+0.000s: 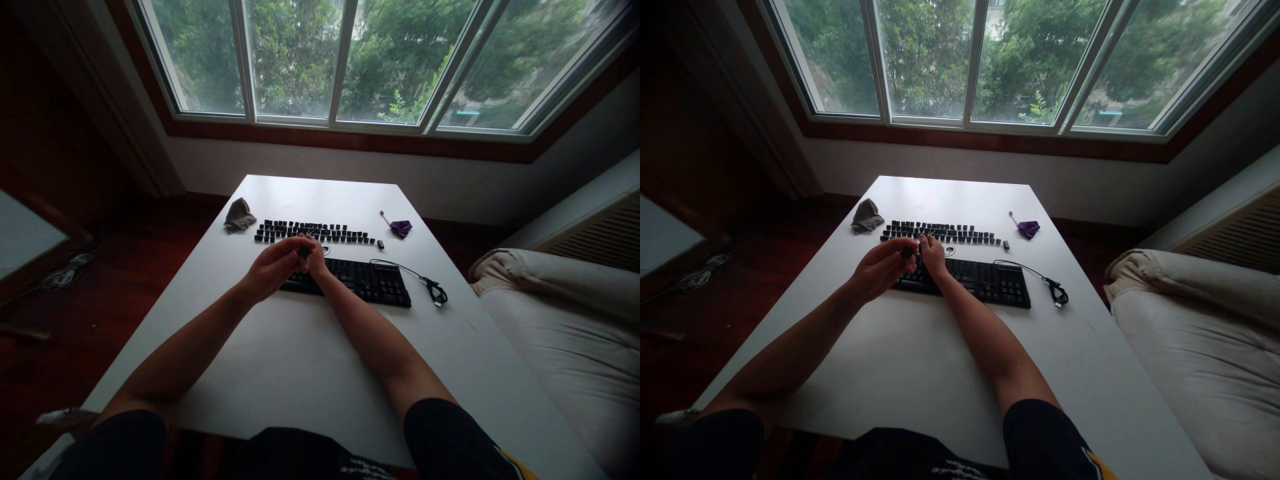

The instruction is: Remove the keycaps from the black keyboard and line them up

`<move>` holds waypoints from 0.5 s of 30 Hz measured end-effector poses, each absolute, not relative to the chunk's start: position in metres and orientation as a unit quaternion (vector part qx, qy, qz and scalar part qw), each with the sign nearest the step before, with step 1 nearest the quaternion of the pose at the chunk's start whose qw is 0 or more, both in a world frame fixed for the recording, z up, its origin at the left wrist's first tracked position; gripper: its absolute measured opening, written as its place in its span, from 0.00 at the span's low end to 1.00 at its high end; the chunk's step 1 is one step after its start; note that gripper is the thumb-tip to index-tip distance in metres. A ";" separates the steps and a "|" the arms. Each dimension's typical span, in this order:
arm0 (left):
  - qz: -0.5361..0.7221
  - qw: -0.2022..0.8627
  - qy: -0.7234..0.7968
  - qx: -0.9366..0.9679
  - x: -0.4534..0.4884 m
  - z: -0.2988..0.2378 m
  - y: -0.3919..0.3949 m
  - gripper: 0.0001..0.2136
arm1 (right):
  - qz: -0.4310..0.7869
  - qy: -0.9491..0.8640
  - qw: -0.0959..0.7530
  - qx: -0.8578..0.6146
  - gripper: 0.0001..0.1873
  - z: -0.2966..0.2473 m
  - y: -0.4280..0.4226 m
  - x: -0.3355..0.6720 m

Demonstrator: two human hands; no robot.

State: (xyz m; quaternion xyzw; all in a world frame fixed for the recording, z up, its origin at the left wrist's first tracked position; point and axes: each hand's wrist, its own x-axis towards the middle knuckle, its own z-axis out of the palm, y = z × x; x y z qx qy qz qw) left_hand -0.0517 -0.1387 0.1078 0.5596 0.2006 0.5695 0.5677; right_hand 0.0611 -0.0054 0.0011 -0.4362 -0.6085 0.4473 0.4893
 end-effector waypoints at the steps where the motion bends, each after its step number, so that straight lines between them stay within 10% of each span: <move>1: 0.572 0.571 0.203 0.553 -0.051 0.108 -0.139 0.14 | 0.447 -0.608 0.492 -0.434 0.25 0.000 -0.005 0.061; 15: 0.573 0.575 0.176 0.557 -0.052 0.105 -0.137 0.12 | 0.421 -0.633 0.486 -0.432 0.23 -0.004 -0.003 0.062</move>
